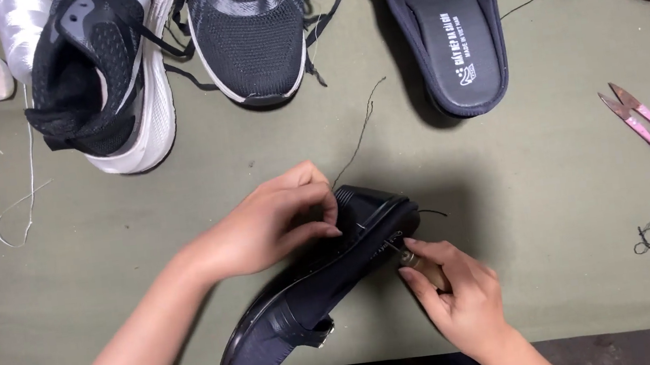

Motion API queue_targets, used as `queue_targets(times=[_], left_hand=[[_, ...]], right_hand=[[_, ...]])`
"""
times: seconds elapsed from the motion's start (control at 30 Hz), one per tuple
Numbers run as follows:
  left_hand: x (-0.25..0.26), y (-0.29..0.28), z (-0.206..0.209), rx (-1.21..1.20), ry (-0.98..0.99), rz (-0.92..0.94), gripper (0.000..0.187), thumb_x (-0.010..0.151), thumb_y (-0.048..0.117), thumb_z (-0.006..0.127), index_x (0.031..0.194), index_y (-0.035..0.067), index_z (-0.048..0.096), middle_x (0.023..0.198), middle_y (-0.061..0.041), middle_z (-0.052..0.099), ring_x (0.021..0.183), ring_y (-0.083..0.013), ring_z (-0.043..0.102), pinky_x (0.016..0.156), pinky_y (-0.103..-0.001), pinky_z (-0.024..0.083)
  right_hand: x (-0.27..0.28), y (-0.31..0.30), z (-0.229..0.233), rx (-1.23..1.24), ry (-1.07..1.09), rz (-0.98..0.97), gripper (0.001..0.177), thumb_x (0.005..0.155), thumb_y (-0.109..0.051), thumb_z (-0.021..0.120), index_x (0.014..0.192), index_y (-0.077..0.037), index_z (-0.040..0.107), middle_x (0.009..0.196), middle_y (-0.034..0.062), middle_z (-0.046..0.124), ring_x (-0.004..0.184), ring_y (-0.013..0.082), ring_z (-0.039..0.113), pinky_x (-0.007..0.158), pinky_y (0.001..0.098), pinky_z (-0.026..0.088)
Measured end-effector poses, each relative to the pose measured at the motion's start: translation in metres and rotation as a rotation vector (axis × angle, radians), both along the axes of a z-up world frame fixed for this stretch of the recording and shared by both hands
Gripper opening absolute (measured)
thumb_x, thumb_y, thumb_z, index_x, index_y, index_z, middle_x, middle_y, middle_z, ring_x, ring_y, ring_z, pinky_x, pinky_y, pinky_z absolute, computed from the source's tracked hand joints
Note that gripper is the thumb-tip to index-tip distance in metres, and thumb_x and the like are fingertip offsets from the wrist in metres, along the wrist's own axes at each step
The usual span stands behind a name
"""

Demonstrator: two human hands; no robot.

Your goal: The person uses a wooden-handled awl to pierce holes in the sole of a black slip-on shoe and then pulls a black thread through the holes to stitch the sole. They repeatedly puncture the shoe and pull the thread tight to secure the stitching.

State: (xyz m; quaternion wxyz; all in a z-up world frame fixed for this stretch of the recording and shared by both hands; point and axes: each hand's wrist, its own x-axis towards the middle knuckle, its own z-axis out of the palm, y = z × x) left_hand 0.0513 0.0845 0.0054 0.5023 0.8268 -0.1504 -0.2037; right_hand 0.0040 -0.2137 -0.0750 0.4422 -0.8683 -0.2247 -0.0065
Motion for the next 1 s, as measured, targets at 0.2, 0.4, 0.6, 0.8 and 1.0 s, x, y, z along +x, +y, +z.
queue_targets(times=[0.2,0.4,0.6,0.8,1.0], left_hand=[[0.023,0.007,0.018,0.079,0.230,-0.141,0.013,0.106,0.017,0.051,0.094,0.014,0.047,0.071,0.000,0.067,0.061,-0.0163,0.051,0.060,-0.031,0.045],[0.066,0.003,0.011,0.249,0.087,-0.428,0.010,0.094,0.024,0.069,0.089,0.016,0.073,0.079,0.001,0.073,0.071,-0.0173,0.066,0.068,-0.031,0.048],[0.088,-0.016,0.006,0.239,0.027,-0.547,0.008,0.091,0.021,0.069,0.084,0.018,0.069,0.074,0.003,0.074,0.069,-0.0173,0.068,0.071,-0.033,0.050],[0.080,-0.036,0.026,0.428,-0.069,-0.557,0.009,0.085,0.018,0.064,0.083,0.018,0.072,0.072,-0.001,0.073,0.067,-0.0260,0.065,0.061,-0.042,0.049],[0.044,-0.044,0.032,0.478,-0.269,-0.457,0.016,0.093,0.007,0.056,0.086,0.013,0.069,0.083,-0.006,0.065,0.084,-0.0322,0.067,0.063,-0.047,0.050]], right_hand=[[0.004,0.002,-0.001,0.063,-0.076,0.045,0.028,0.090,-0.015,0.076,0.114,-0.003,0.067,0.100,0.0085,0.076,0.080,0.0171,0.074,0.074,0.0244,0.058],[0.003,0.001,-0.003,0.056,-0.097,0.042,0.026,0.090,-0.016,0.075,0.109,-0.002,0.066,0.101,0.0092,0.076,0.075,0.0164,0.071,0.070,0.0242,0.056],[0.003,0.000,-0.005,0.008,-0.091,0.037,0.029,0.091,-0.021,0.075,0.112,-0.003,0.068,0.097,0.0084,0.075,0.070,0.0157,0.068,0.066,0.0248,0.054],[0.003,0.002,-0.005,0.029,-0.114,0.035,0.026,0.090,-0.017,0.076,0.107,0.000,0.066,0.104,0.0102,0.077,0.077,0.0176,0.073,0.069,0.0263,0.058],[0.002,0.002,-0.005,0.020,-0.114,0.026,0.027,0.090,-0.017,0.076,0.109,0.000,0.066,0.099,0.0091,0.076,0.071,0.0156,0.069,0.064,0.0250,0.055]])
